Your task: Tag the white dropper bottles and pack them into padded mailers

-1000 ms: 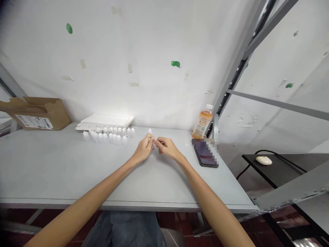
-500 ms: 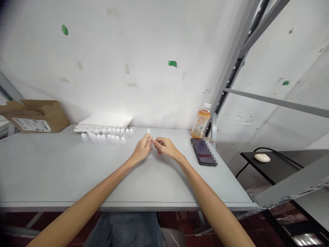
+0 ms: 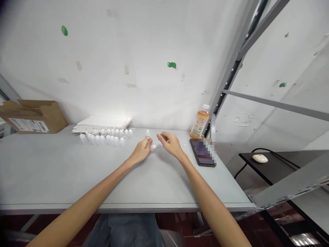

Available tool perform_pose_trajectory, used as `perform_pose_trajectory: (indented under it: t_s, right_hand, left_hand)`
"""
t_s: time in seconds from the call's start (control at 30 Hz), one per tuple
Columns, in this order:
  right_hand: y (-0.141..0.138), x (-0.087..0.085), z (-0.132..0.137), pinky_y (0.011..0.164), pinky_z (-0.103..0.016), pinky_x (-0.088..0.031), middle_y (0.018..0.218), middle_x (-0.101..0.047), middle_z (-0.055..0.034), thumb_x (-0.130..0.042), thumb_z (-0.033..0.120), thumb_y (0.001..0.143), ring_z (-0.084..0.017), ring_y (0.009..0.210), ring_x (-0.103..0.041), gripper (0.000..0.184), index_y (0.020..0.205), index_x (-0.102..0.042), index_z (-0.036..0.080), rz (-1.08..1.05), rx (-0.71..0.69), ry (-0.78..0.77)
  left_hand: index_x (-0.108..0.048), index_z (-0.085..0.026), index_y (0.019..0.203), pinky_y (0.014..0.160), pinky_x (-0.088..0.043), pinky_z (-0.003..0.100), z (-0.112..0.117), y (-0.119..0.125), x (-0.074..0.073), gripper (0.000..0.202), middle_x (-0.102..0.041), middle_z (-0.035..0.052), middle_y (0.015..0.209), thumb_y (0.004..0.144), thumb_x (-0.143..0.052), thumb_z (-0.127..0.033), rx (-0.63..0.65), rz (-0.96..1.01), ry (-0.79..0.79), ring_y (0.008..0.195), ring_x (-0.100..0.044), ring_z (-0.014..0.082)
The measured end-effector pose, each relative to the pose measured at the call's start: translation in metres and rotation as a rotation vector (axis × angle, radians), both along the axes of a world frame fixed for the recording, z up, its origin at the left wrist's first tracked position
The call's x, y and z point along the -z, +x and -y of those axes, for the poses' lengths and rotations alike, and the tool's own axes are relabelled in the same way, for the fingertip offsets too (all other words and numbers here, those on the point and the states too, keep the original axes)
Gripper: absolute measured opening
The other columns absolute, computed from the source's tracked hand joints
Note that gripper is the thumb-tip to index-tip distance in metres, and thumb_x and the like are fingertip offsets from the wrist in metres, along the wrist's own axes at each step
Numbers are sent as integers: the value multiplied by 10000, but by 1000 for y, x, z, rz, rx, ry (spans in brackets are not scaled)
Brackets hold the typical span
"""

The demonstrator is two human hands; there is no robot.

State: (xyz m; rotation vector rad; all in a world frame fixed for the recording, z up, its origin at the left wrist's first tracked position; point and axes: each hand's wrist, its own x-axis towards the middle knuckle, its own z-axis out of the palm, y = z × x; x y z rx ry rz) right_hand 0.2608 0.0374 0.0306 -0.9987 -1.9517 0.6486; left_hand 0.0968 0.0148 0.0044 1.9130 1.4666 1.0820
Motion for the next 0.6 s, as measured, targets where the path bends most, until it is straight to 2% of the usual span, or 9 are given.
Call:
perform_pose_trajectory:
  t_s: [0.17,0.3,0.4,0.5,0.6]
  right_hand:
    - [-5,-2,4,540,-235,-428,726,-632,-22,-586,384,830,-108,559,-544,223,813,-641,168,8,-56,51]
    - [-9,2,5,541,-233,-451,760,-656,-28,-612,314,801,-113,577,-575,174,883,-674,174,19,-71,59]
    - [-10,3,4,533,-234,-451,788,-669,-35,-603,272,792,-106,557,-578,157,874,-693,173,21,-83,64]
    - [-9,2,3,520,-237,-445,782,-676,-32,-575,257,796,-100,518,-579,143,824,-688,174,-5,-87,36]
    - [-6,2,0,498,-234,-430,733,-671,-26,-574,264,781,-114,516,-599,132,784,-670,173,-59,-59,-21]
  left_hand:
    - [-455,-212,872,570,-327,273,5,0,0,229,-551,17,656,947,-248,-273,-20,-273,8,633,-555,198]
    - [-465,-195,1021,565,-322,281,7,1,-1,228,-618,51,719,924,-260,-199,-17,-448,-14,677,-602,236]
    - [-456,-180,1083,584,-342,290,5,2,0,255,-644,73,749,936,-250,-215,-39,-560,5,706,-628,260]
    - [-465,-182,1051,591,-350,287,4,2,2,280,-639,67,720,964,-215,-272,-86,-587,24,699,-636,259]
    - [-484,-200,1010,590,-338,277,5,1,2,309,-627,44,690,975,-204,-327,-86,-497,54,677,-627,238]
